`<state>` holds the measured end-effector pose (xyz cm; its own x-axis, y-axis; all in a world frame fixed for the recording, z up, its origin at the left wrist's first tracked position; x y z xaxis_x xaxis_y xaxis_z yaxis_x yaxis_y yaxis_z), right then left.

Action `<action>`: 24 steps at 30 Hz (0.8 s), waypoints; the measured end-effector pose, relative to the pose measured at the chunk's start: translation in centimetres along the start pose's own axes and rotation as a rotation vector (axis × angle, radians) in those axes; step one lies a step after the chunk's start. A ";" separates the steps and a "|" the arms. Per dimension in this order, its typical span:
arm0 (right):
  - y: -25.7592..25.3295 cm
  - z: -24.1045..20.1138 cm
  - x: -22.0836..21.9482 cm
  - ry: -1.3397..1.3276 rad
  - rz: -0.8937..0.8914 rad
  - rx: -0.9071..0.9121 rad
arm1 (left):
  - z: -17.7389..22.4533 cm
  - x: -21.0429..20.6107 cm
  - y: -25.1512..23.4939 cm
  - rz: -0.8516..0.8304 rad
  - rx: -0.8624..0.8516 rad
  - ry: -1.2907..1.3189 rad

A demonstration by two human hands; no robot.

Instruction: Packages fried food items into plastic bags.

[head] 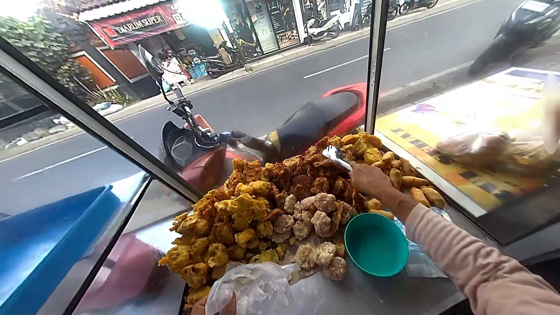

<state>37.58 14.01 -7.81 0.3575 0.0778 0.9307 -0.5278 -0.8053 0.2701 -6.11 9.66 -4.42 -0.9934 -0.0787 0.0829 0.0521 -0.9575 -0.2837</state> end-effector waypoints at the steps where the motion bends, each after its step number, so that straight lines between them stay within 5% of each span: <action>1: 0.4 -1.2 -0.3 0.010 -0.001 0.021 | 0.1 -0.1 -0.1 -0.005 -0.003 -0.004; 7: 2.5 -6.6 1.6 0.112 0.026 0.207 | 1.6 -2.2 -1.4 -0.071 -0.055 -0.002; 11: 3.1 -3.9 6.7 0.063 0.051 0.228 | 2.2 -2.7 -2.2 -0.084 0.002 0.086; 17: -1.2 2.0 11.2 0.203 0.200 0.023 | 2.7 -4.5 -3.4 -0.101 0.158 0.244; 24: -6.5 -2.3 10.9 0.490 0.155 0.084 | 5.1 -10.6 -5.9 -0.290 0.090 0.163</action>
<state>43.12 21.40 1.12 -0.1334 0.2037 0.9699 -0.4750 -0.8720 0.1178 4.60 14.76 1.25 -0.9709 0.2392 -0.0085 -0.2336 -0.9547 -0.1843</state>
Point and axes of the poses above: each hand's wrist, its own y-axis away from the middle knuckle, its own x-axis out of the back of the hand, z = x × y, the point moved 7 cm from there along -y, towards the middle knuckle, and after that the axes turned 1 degree about y, right-handed, at the moved point
